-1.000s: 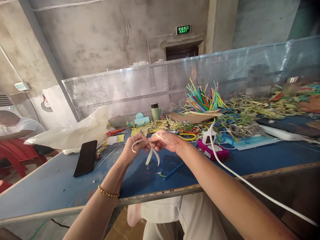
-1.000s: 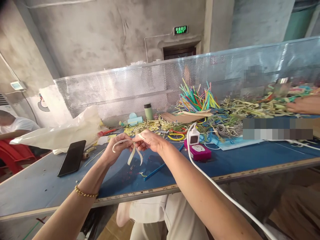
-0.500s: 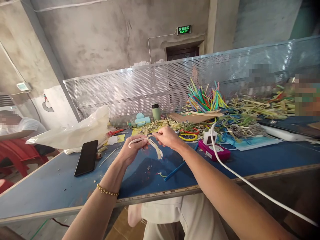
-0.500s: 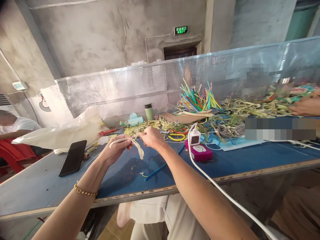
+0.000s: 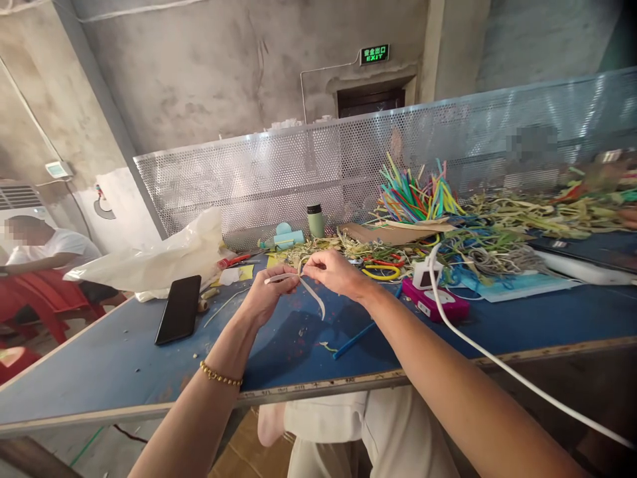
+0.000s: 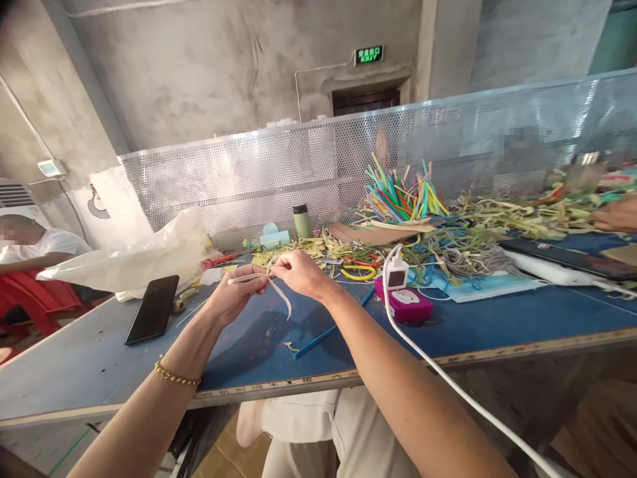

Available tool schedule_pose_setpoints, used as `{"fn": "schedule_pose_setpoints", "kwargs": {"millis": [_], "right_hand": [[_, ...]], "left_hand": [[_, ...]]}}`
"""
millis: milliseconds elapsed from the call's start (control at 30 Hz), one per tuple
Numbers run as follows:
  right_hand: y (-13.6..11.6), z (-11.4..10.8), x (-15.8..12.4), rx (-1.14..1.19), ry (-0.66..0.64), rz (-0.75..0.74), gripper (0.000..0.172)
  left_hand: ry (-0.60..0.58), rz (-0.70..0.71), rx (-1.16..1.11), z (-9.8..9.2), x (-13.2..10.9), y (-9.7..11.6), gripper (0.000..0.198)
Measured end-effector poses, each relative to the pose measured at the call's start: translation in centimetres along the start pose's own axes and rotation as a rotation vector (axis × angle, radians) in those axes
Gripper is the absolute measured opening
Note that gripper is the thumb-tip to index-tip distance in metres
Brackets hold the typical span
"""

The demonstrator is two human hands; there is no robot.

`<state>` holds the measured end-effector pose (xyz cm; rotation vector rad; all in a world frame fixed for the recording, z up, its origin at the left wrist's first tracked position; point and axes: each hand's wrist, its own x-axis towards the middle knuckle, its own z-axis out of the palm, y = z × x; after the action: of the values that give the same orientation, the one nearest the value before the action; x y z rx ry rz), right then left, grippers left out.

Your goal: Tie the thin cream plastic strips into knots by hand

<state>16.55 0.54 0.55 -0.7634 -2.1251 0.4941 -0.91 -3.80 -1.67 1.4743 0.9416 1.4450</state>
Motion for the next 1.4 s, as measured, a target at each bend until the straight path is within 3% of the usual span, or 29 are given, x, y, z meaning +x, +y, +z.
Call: {"fn": "schedule_pose_setpoints", "kwargs": {"millis": [200,667,833,1000,1133,1233,1400], "right_hand": [[0.0,0.1,0.0,-0.005,-0.023,0.036,0.024],[0.0,0.1,0.0,-0.090,0.010,-0.047,0.016],[0.4,0.7,0.0,-0.172,-0.003,-0.036,0.022],[0.4,0.5,0.0,-0.299,0.155,-0.072,0.008],[0.0,0.3,0.1,-0.280,0.298,-0.185,0.015],[-0.4,0.6,0.0,-0.159,0.240,-0.285,0.014],[-1.3,1.2,-0.7,-0.069,0.006,-0.393,0.028]], "left_hand": [[-0.082,-0.004,-0.011,-0.2,0.0,-0.3,0.022],[-0.111,-0.049,-0.074,-0.1,-0.2,0.1,0.020],[-0.058,-0.040,-0.096,-0.2,0.0,-0.2,0.021],[-0.025,-0.056,-0.115,-0.1,0.0,0.0,0.022],[0.016,-0.045,-0.022,0.1,-0.1,0.0,0.021],[0.001,-0.027,0.072,0.5,-0.2,-0.1,0.013],[-0.125,-0.033,0.123,0.8,-0.4,-0.6,0.004]]}}
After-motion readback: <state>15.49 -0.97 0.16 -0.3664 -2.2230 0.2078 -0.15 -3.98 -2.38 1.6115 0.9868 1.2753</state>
